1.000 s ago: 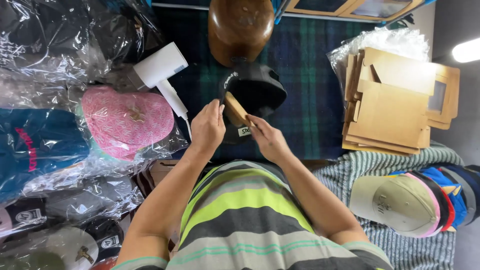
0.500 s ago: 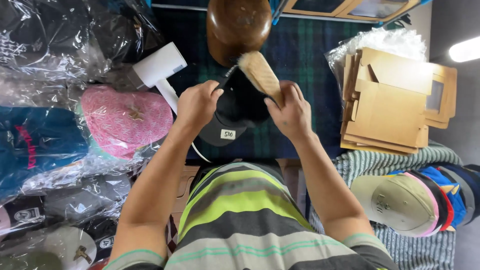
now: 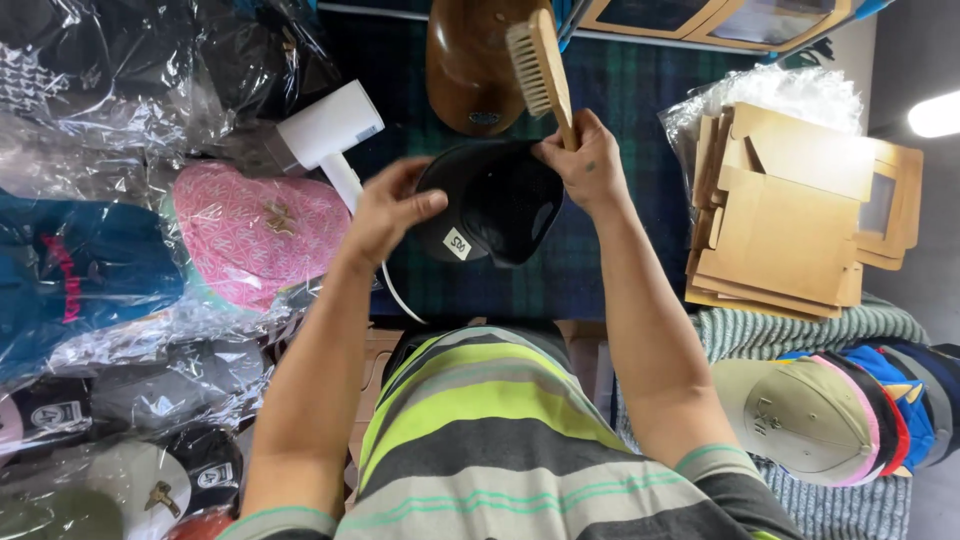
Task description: Cleaning a black baseball cap using a wooden brush and a lint roller to remove dust and lint.
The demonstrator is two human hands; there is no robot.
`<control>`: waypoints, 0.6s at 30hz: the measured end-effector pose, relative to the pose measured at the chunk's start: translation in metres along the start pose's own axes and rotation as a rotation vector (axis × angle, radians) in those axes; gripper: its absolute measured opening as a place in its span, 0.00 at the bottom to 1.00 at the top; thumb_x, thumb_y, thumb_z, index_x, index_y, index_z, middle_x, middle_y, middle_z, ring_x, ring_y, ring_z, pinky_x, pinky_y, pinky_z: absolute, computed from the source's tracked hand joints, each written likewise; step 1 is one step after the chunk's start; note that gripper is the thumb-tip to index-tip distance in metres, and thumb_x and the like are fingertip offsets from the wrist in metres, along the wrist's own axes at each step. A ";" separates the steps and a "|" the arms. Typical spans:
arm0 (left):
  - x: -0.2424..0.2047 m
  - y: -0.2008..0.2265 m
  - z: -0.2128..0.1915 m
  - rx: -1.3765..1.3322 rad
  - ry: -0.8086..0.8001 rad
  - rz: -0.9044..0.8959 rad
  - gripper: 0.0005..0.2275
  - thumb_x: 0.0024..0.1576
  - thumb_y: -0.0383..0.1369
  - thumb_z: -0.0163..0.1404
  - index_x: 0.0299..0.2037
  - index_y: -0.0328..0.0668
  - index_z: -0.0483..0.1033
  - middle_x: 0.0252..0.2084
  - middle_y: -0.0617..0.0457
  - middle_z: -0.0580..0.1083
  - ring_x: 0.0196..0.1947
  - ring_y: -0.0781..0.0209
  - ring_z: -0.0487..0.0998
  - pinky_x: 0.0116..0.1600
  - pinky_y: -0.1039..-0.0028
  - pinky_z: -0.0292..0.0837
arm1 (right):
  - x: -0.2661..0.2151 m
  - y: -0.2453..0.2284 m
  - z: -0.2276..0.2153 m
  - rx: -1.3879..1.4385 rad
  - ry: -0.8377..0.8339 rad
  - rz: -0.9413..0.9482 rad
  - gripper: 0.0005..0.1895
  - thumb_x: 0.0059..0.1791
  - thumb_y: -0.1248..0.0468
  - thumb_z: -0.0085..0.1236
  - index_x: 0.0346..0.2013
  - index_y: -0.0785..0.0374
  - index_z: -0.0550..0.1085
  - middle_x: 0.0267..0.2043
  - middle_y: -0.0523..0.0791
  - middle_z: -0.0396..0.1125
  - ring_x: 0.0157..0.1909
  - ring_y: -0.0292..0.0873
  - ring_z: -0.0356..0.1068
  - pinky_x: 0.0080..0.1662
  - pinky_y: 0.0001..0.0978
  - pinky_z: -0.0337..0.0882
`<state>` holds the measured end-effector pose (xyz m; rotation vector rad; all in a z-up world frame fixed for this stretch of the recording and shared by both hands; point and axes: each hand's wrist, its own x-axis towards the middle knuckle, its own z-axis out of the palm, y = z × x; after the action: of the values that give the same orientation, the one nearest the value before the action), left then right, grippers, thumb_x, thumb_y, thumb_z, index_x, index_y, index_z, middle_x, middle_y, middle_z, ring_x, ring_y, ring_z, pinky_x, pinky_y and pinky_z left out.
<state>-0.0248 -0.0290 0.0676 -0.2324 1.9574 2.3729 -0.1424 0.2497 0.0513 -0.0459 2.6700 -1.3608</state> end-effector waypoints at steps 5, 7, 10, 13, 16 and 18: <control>-0.023 -0.082 0.030 -0.212 0.224 0.009 0.14 0.51 0.34 0.67 0.45 0.46 0.80 0.34 0.59 0.75 0.35 0.67 0.75 0.43 0.75 0.74 | -0.008 -0.003 0.011 0.149 0.076 0.172 0.17 0.41 0.54 0.74 0.28 0.52 0.71 0.24 0.39 0.65 0.28 0.37 0.67 0.30 0.29 0.64; -0.017 -0.094 0.037 -0.203 0.303 0.011 0.07 0.56 0.37 0.64 0.37 0.48 0.81 0.28 0.62 0.74 0.30 0.70 0.74 0.38 0.78 0.73 | -0.013 -0.008 0.012 0.197 0.100 0.206 0.17 0.40 0.55 0.75 0.28 0.54 0.71 0.24 0.39 0.63 0.28 0.37 0.66 0.30 0.28 0.62; 0.008 -0.069 0.035 -0.208 0.414 0.134 0.12 0.64 0.34 0.53 0.25 0.49 0.75 0.20 0.63 0.66 0.22 0.72 0.65 0.30 0.81 0.62 | -0.023 -0.011 0.000 0.056 0.149 0.147 0.18 0.47 0.50 0.71 0.33 0.55 0.71 0.27 0.42 0.67 0.29 0.41 0.70 0.31 0.34 0.66; 0.031 -0.036 0.021 -0.041 0.327 0.145 0.08 0.64 0.35 0.53 0.35 0.44 0.80 0.26 0.57 0.72 0.32 0.70 0.70 0.38 0.74 0.69 | -0.058 -0.016 -0.018 0.019 0.218 -0.160 0.16 0.60 0.47 0.52 0.46 0.56 0.72 0.26 0.47 0.67 0.28 0.45 0.69 0.31 0.40 0.64; 0.050 -0.022 0.016 0.126 0.227 0.071 0.09 0.63 0.36 0.50 0.44 0.39 0.79 0.32 0.50 0.75 0.36 0.61 0.74 0.44 0.65 0.71 | -0.084 -0.042 -0.023 -0.287 -0.083 -0.480 0.13 0.54 0.56 0.60 0.47 0.62 0.77 0.34 0.56 0.74 0.37 0.64 0.74 0.35 0.55 0.74; 0.040 0.024 0.031 0.356 0.107 -0.110 0.22 0.60 0.36 0.49 0.64 0.38 0.69 0.49 0.45 0.78 0.54 0.51 0.79 0.55 0.60 0.74 | -0.096 -0.056 -0.020 -0.628 -0.213 -0.484 0.16 0.52 0.55 0.56 0.51 0.60 0.76 0.31 0.52 0.74 0.33 0.62 0.75 0.35 0.55 0.75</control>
<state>-0.0703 -0.0054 0.0901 -0.4409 2.3026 1.9394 -0.0524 0.2415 0.1185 -0.8912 2.8738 -0.4868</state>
